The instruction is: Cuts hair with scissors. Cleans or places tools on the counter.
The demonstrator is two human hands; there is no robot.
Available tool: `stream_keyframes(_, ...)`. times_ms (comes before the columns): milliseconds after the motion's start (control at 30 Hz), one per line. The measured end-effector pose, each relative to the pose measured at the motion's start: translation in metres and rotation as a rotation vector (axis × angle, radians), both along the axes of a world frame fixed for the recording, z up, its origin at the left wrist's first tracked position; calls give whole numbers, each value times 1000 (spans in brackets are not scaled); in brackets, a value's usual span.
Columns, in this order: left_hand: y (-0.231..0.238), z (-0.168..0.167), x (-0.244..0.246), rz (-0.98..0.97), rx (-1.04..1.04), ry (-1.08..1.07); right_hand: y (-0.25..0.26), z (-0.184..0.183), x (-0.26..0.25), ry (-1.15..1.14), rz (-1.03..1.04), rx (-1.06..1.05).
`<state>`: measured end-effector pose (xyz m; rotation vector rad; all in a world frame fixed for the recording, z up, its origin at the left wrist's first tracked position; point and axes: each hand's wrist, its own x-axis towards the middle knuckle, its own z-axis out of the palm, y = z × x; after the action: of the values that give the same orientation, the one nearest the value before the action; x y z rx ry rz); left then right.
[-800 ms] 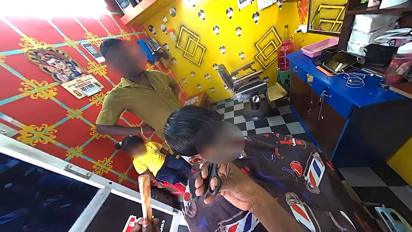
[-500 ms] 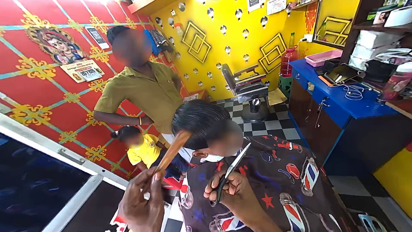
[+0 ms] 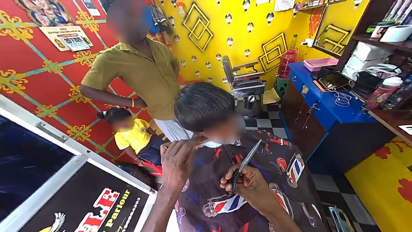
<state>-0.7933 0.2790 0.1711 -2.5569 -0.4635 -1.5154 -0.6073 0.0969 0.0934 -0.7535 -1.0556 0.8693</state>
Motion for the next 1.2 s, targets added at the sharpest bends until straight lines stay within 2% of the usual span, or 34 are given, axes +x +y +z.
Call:
stream_keyframes(100,-7,-15,-19,-61,-143,-45,13,7,-19,-39,-35,-41)
stream_keyframes(233,-22,-37,-52,-149,-517,-384,44,11,-45,-120,-113,-120)
stream_keyframes(333,-27,-51,-77,-165,-622,-545,66,16,-60,-136,-185,-131)
stream_keyframes(467,-26,-80,-115,-76,-697,-611,89,16,-65,-227,-264,-198)
stream_keyframes(633,-32,-96,-141,48,-798,-643,103,23,-69,-212,-249,-197)
stream_keyframes(867,-32,-102,-137,65,-875,-644,114,37,-68,-186,-164,-214)
stream_keyframes(1200,-22,-116,-132,30,-879,-616,115,46,-52,-68,-143,-123)
